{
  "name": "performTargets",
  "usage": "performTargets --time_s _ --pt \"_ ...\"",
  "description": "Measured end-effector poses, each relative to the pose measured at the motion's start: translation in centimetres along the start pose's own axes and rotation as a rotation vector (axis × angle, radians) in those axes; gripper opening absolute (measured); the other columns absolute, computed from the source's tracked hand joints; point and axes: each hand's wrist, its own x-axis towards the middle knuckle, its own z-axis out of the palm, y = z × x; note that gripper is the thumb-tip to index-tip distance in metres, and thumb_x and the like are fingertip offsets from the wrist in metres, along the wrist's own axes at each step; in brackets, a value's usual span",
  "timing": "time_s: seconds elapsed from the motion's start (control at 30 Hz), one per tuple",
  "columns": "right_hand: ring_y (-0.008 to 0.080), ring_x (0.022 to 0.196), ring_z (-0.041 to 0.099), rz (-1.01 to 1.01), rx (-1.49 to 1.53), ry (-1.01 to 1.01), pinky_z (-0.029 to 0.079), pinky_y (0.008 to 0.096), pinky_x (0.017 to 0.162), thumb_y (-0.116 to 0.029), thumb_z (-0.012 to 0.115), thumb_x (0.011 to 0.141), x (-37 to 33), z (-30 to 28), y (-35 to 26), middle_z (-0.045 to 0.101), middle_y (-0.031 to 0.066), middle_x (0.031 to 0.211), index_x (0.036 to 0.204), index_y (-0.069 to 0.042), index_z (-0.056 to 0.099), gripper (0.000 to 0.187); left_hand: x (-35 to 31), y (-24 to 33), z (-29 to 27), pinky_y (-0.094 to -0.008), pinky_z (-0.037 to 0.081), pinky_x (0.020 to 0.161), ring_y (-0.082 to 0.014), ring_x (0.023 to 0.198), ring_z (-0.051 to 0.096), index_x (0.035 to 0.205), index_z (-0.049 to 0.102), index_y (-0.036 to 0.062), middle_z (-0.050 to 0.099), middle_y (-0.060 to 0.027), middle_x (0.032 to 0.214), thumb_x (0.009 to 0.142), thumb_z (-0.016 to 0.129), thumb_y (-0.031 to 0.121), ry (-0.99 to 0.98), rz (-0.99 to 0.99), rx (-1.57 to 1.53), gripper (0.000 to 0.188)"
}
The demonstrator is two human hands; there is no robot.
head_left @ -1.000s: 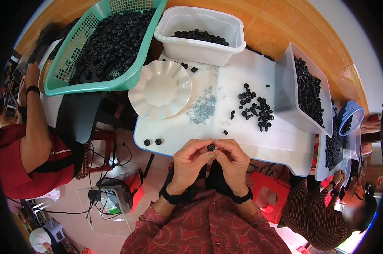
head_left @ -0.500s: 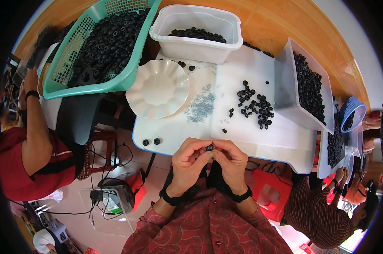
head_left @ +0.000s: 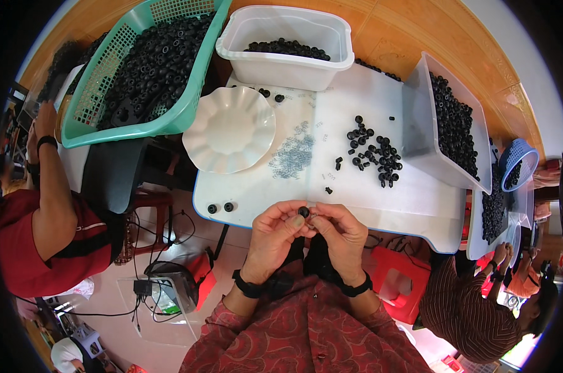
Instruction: Manually sorting small black parts or pellets into different containers on a table.
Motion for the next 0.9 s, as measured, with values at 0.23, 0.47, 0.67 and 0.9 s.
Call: performTargets --time_s 0.23,0.47,0.67,0.9 --pt "0.0131 0.091 0.066 0.006 -0.009 -0.026 0.055 0.0230 0.078 0.005 0.060 0.092 -0.04 0.08 -0.30 0.067 0.0088 0.104 0.110 0.003 0.065 0.019 -0.09 0.26 0.03 -0.0373 0.060 0.081 -0.0152 0.084 0.064 0.120 0.059 -0.0035 0.066 -0.0113 0.101 0.095 0.058 0.003 0.004 -0.014 -0.052 0.026" --pt "0.0137 0.092 0.066 -0.074 -0.085 -0.046 0.053 0.0231 0.080 0.007 0.061 0.090 0.09 0.06 -0.26 0.063 0.0086 0.103 0.111 0.003 0.065 0.021 -0.06 0.29 -0.09 -0.0373 0.059 0.081 -0.0152 0.083 0.063 0.119 0.059 -0.0035 0.066 -0.0123 0.100 0.095 0.057 0.004 0.011 -0.040 -0.101 0.025" --pt "0.0144 0.091 0.066 -0.106 -0.118 -0.043 0.053 0.0231 0.080 0.008 0.060 0.090 0.06 0.22 -0.39 0.062 0.0084 0.103 0.111 0.003 0.065 0.022 -0.11 0.20 -0.33 -0.0359 0.059 0.080 -0.0154 0.083 0.063 0.120 0.059 -0.0035 0.066 -0.0121 0.100 0.097 0.056 0.006 0.005 -0.051 -0.138 0.026" --pt "0.0135 0.089 0.065 -0.087 -0.098 -0.040 0.053 0.0236 0.080 0.007 0.061 0.090 -0.06 -0.14 -0.21 0.061 0.0080 0.103 0.105 0.004 0.065 0.016 -0.03 0.00 -0.45 -0.0354 0.058 0.080 -0.0159 0.085 0.063 0.122 0.059 -0.0034 0.066 -0.0114 0.102 0.097 0.054 0.006 -0.017 -0.066 -0.180 0.027"
